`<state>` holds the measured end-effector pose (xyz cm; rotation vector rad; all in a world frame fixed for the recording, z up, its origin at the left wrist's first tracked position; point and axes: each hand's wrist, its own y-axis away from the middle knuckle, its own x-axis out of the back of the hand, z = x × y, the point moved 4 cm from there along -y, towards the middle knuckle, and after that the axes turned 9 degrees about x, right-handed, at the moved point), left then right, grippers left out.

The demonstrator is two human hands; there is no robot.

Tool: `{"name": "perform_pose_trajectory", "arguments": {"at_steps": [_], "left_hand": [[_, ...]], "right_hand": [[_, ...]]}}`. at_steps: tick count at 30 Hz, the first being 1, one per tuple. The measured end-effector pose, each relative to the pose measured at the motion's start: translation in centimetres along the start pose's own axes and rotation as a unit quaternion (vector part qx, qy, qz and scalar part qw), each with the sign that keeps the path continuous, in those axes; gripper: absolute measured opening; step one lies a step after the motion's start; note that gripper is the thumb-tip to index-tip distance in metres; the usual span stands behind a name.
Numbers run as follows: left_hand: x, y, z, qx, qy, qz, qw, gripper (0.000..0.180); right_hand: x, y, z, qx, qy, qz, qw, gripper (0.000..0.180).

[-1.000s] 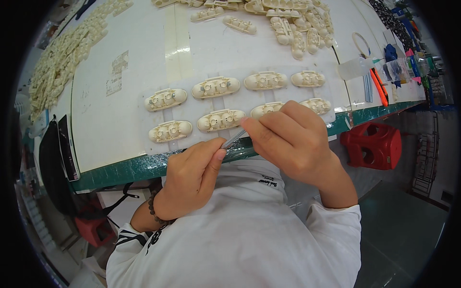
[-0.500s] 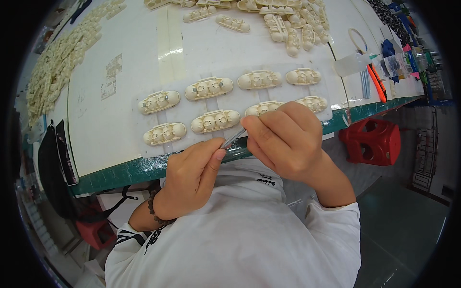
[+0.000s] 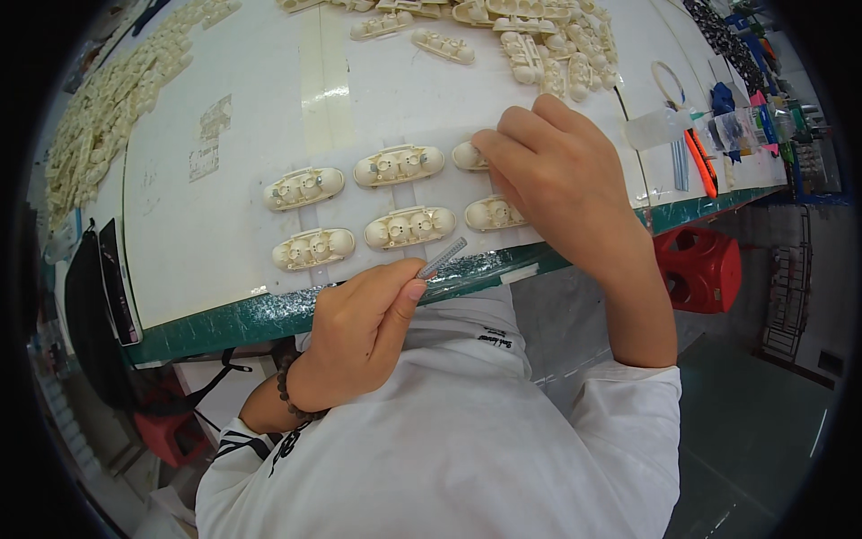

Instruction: The person assembles small plastic components into an assembly tray, applying adhesive from a small bottle to each component.

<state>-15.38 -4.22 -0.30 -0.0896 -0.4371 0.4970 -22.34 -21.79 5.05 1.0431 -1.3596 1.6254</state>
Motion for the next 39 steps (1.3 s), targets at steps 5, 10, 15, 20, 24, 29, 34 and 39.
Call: {"name": "perform_pose_trajectory", "arguments": {"at_steps": [5, 10, 15, 20, 24, 29, 34, 39], "left_hand": [[0.1, 0.0, -0.1, 0.004, 0.019, -0.001, 1.000, 0.014], [0.0, 0.0, -0.1, 0.004, 0.022, -0.005, 1.000, 0.014], [0.2, -0.1, -0.1, 0.010, 0.011, -0.014, 1.000, 0.015], [0.2, -0.1, -0.1, 0.013, 0.010, -0.013, 1.000, 0.015], [0.2, 0.1, -0.1, 0.013, 0.014, -0.009, 1.000, 0.015], [0.3, 0.0, 0.1, 0.011, 0.012, -0.011, 1.000, 0.016], [0.2, 0.2, 0.0, -0.010, 0.004, -0.001, 1.000, 0.015], [0.3, 0.3, 0.0, -0.021, -0.001, 0.002, 1.000, 0.015]], "right_hand": [[1.9, 0.7, -0.1, -0.024, 0.005, 0.030, 0.999, 0.027], [2.4, 1.5, -4.5, 0.043, -0.114, 0.026, 0.992, 0.040], [1.9, 1.8, -4.8, 0.041, -0.109, 0.062, 0.991, 0.044], [1.5, 2.1, -4.7, 0.046, -0.092, 0.080, 0.992, 0.044], [1.3, 2.4, -4.7, 0.049, -0.080, 0.116, 0.989, 0.044], [0.8, 2.9, -5.0, 0.057, -0.069, 0.141, 0.986, 0.042], [0.5, 3.2, -5.5, 0.029, -0.066, 0.196, 0.978, 0.041], [1.1, 3.8, -0.9, -0.077, 0.010, 0.137, 0.988, 0.031]]}}
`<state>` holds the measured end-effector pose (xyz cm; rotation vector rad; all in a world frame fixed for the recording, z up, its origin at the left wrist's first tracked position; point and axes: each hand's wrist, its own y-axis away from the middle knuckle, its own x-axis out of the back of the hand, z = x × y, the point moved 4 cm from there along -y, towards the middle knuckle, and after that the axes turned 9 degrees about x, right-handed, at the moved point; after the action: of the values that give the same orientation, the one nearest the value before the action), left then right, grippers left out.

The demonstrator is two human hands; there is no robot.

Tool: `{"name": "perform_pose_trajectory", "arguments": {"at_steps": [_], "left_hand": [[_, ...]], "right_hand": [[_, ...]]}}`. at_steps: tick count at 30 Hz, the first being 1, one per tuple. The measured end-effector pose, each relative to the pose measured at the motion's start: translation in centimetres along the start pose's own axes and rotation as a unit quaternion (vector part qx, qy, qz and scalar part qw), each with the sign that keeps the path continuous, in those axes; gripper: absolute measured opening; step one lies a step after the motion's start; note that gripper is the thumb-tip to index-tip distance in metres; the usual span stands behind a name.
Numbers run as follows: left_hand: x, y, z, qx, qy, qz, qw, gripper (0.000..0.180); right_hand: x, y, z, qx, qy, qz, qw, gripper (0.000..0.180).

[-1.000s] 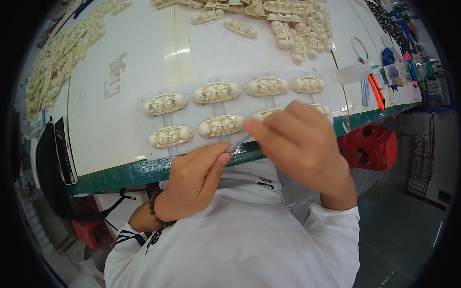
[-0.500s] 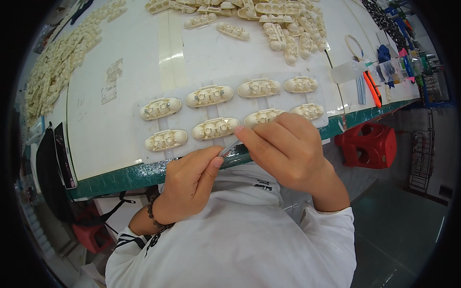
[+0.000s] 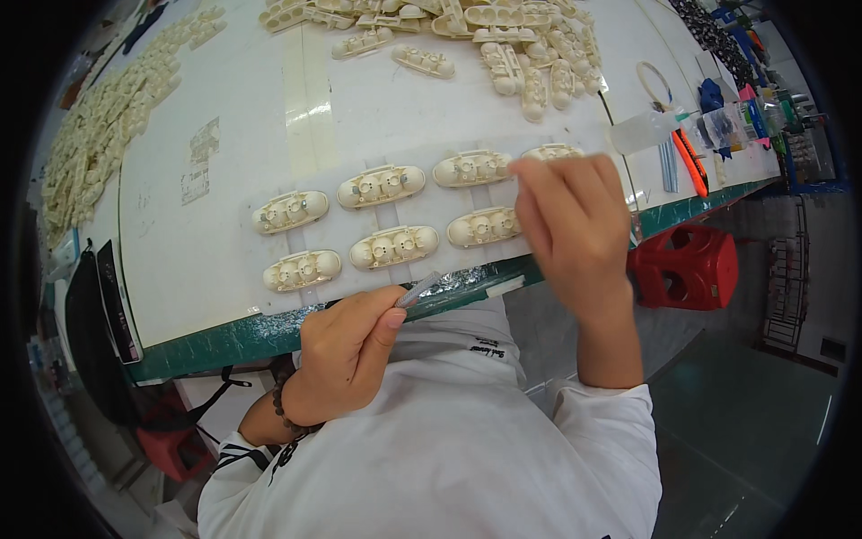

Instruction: The person assembles small plastic components into an assembly tray, applying adhesive from a small bottle to each component.

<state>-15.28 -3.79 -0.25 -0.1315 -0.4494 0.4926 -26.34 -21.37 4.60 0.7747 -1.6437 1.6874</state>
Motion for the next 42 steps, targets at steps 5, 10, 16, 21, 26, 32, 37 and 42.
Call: {"name": "perform_pose_trajectory", "arguments": {"at_steps": [5, 10, 16, 21, 26, 32, 37, 42], "left_hand": [[0.0, -0.2, 0.1, 0.010, -0.003, -0.003, 1.000, 0.014], [0.0, -0.2, 0.1, 0.014, -0.003, 0.000, 1.000, 0.014], [-0.1, -0.2, 0.0, 0.012, -0.001, -0.004, 1.000, 0.014], [0.1, -0.3, 0.2, 0.022, -0.013, -0.015, 1.000, 0.014], [-0.2, -0.3, 0.2, 0.016, -0.011, -0.007, 1.000, 0.014], [-0.2, -0.4, 0.5, 0.019, -0.015, -0.016, 1.000, 0.014], [-0.1, -0.2, 0.1, 0.028, -0.007, -0.024, 0.999, 0.014], [-0.3, -0.4, 0.3, 0.018, -0.016, -0.012, 1.000, 0.014]], "right_hand": [[-1.0, -0.8, 1.2, -0.040, 0.017, -0.088, 0.995, 0.024], [-0.4, -0.8, 1.1, -0.048, 0.073, -0.061, 0.994, 0.026], [0.2, -0.3, -4.4, 0.061, -0.126, -0.037, 0.989, 0.036], [0.2, -0.2, -4.7, 0.080, -0.100, -0.030, 0.991, 0.038], [0.2, -0.1, -5.0, 0.109, -0.064, -0.024, 0.992, 0.035], [0.0, 0.1, -4.3, 0.054, -0.121, 0.014, 0.991, 0.033], [1.6, 0.8, 1.7, -0.069, 0.025, 0.017, 0.997, 0.025], [0.4, 0.9, 3.9, -0.103, 0.045, -0.091, 0.989, 0.018]]}}
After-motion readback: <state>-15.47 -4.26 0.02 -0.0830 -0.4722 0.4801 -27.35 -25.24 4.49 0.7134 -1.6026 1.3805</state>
